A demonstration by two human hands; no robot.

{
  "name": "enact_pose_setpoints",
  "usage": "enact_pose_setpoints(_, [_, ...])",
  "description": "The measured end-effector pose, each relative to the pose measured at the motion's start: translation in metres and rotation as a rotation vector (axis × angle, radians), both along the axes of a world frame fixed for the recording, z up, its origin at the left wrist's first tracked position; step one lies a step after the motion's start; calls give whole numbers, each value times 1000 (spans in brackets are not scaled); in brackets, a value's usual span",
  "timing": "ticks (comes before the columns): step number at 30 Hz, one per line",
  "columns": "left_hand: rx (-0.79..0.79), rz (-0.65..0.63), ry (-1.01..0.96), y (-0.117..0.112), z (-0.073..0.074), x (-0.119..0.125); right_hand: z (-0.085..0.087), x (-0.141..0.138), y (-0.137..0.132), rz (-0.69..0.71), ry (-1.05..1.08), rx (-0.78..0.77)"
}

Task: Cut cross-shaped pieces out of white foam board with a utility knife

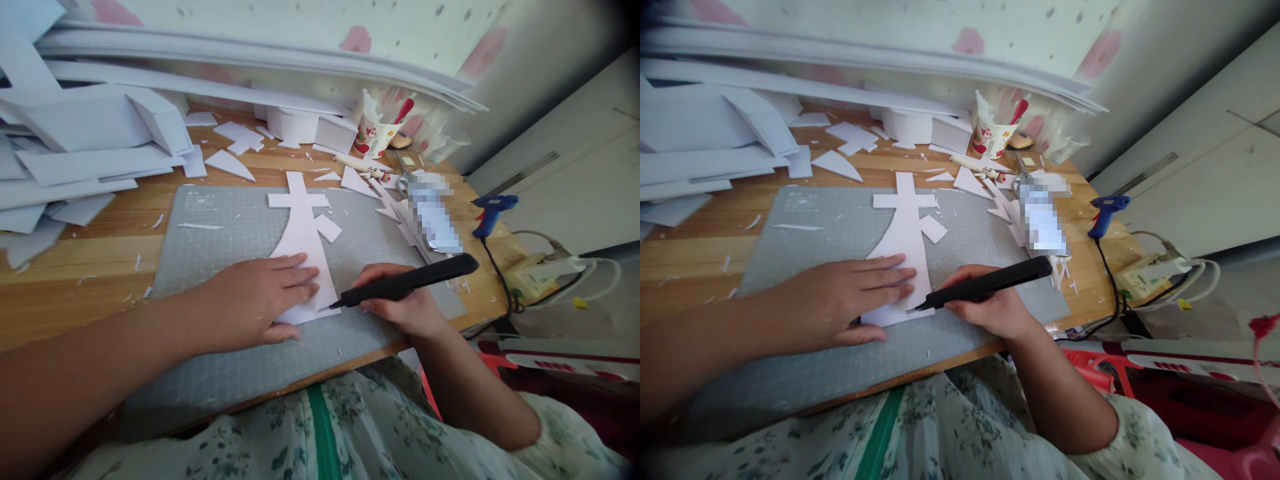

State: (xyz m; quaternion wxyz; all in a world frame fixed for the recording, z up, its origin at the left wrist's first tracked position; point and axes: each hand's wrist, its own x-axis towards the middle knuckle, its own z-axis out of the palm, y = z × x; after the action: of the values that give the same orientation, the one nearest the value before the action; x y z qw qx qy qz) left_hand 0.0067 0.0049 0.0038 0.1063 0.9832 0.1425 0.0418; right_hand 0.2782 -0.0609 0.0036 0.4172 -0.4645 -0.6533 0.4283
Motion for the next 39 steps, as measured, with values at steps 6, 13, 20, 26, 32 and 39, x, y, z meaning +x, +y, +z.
enact_pose_setpoints(6, [7,-5,45,1,4,2,2,0,1,47,14,-11])
enact_pose_setpoints(13, [9,-9,41,1,2,1,6,-2,2,71,25,-41])
enact_pose_setpoints(20, [6,-24,96,4,5,0,11,-2,2,69,-17,-59])
enact_pose_setpoints(26, [14,-19,72,4,3,-1,10,3,4,79,-33,-58])
enact_pose_setpoints(32, [25,-49,-15,5,-2,-4,9,10,7,134,-74,-26])
enact_pose_setpoints(39, [46,-49,-10,5,-3,-5,7,21,6,118,-101,-35])
